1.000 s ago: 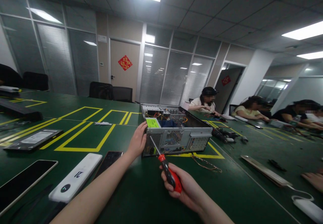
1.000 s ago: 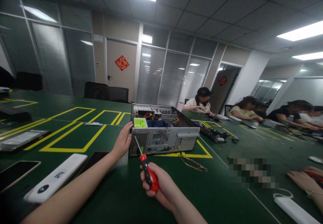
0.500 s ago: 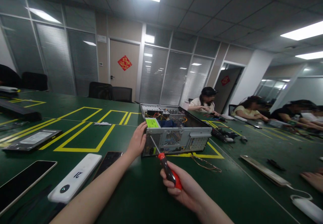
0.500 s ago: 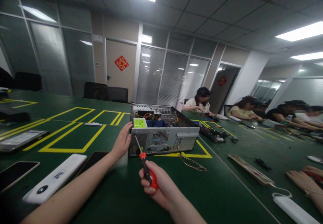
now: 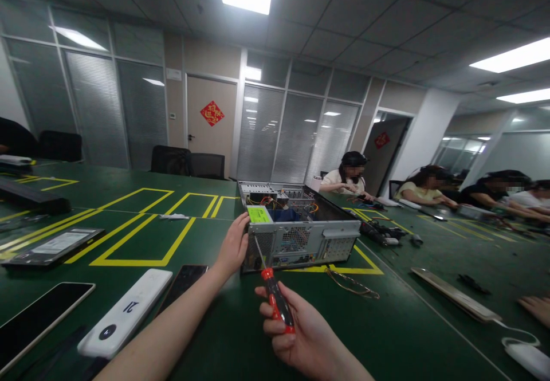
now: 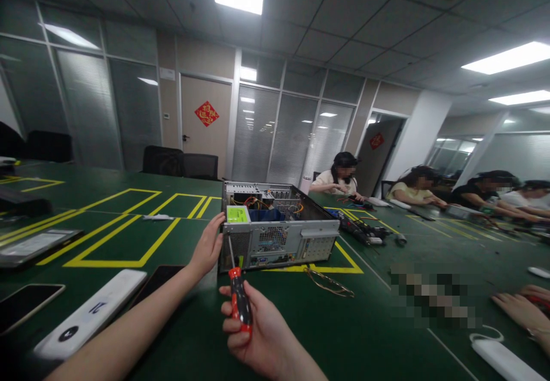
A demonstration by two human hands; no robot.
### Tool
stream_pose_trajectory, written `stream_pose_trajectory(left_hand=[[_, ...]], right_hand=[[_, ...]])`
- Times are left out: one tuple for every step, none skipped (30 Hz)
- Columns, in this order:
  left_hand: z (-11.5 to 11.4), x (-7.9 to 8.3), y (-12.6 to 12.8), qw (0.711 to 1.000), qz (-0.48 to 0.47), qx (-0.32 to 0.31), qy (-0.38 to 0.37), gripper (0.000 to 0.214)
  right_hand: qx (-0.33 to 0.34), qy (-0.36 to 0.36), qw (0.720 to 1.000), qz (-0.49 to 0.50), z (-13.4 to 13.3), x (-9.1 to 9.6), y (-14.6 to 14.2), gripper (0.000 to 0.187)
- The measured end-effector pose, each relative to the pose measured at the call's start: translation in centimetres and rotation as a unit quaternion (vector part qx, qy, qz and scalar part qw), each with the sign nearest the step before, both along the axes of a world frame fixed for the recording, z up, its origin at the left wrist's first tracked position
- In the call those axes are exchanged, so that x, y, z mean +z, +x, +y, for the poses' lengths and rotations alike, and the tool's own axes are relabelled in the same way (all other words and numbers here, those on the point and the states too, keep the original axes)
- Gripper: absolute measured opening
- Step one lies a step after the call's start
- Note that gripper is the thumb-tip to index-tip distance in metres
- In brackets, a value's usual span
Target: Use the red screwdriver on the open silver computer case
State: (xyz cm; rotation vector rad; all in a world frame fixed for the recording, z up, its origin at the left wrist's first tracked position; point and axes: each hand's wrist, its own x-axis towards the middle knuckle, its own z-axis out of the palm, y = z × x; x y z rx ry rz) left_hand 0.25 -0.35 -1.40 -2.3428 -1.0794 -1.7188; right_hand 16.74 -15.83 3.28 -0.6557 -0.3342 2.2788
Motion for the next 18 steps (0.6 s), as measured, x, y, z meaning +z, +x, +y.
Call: stream_pose_trajectory(left_hand=[[0.04, -0.03, 0.00, 1.000, 0.000, 0.000, 0.001, 0.042], [0.08, -0.06, 0.00, 1.000, 0.001, 0.001, 0.002, 0.042], [0.13, -0.09, 0.00, 1.000, 0.002, 0.001, 0.003, 0.042], [0.18, -0.13, -0.01, 1.000, 0.003, 0.003, 0.004, 0.042], [0.22, -0.16, -0.01, 1.000, 0.004, 0.004, 0.005, 0.042], [0.25, -0.18, -0.02, 1.000, 0.006, 0.006, 0.006, 0.042], [0.27, -0.20, -0.02, 1.000, 0.006, 0.008, 0.007, 0.042], [0.28, -0.21, -0.04, 1.000, 0.005, 0.009, 0.008, 0.042], [0.28, -0.21, -0.05, 1.000, 0.005, 0.009, 0.007, 0.042], [0.26, -0.21, -0.07, 1.000, 0.005, 0.007, 0.006, 0.042], [0.23, -0.20, -0.09, 1.000, 0.004, 0.005, 0.005, 0.042], [0.20, -0.19, -0.10, 1.000, 0.003, 0.003, 0.003, 0.042], [0.17, -0.19, -0.12, 1.000, 0.002, 0.002, 0.001, 0.042], [0.15, -0.20, -0.13, 1.000, 0.001, 0.001, 0.000, 0.042], [0.13, -0.21, -0.14, 1.000, 0.000, 0.001, -0.001, 0.042], [0.13, -0.23, -0.14, 1.000, -0.001, 0.000, -0.001, 0.042], [0.13, -0.26, -0.14, 1.000, -0.001, 0.001, -0.001, 0.042], [0.14, -0.29, -0.13, 1.000, -0.001, 0.002, 0.000, 0.043]], right_hand=[[-0.006, -0.003, 1.000, 0.007, 0.07, -0.17, 0.07, 0.036], [-0.009, -0.009, 1.000, 0.008, 0.13, -0.31, 0.11, 0.036], [-0.011, -0.017, 1.000, 0.005, 0.17, -0.43, 0.09, 0.035], [-0.015, -0.023, 1.000, 0.000, 0.18, -0.52, 0.03, 0.034], [-0.023, -0.028, 0.999, -0.006, 0.17, -0.61, -0.07, 0.033], [-0.034, -0.030, 0.999, -0.012, 0.13, -0.68, -0.21, 0.031], [-0.046, -0.030, 0.998, -0.019, 0.08, -0.75, -0.35, 0.030], [-0.058, -0.028, 0.998, -0.026, 0.02, -0.81, -0.48, 0.029], [-0.062, -0.027, 0.997, -0.032, -0.04, -0.86, -0.58, 0.030], [-0.055, -0.026, 0.997, -0.038, -0.09, -0.89, -0.64, 0.031], [-0.042, -0.024, 0.998, -0.040, -0.12, -0.91, -0.64, 0.033], [-0.027, -0.022, 0.999, -0.036, -0.13, -0.90, -0.58, 0.035], [-0.015, -0.021, 0.999, -0.026, -0.11, -0.85, -0.48, 0.036], [-0.007, -0.021, 1.000, -0.012, -0.08, -0.78, -0.34, 0.038], [-0.008, -0.024, 1.000, 0.004, -0.02, -0.69, -0.19, 0.040], [-0.014, -0.028, 0.999, 0.021, 0.04, -0.58, -0.04, 0.042], [-0.023, -0.035, 0.999, 0.035, 0.10, -0.48, 0.09, 0.044], [-0.029, -0.042, 0.998, 0.044, 0.16, -0.40, 0.17, 0.045]])
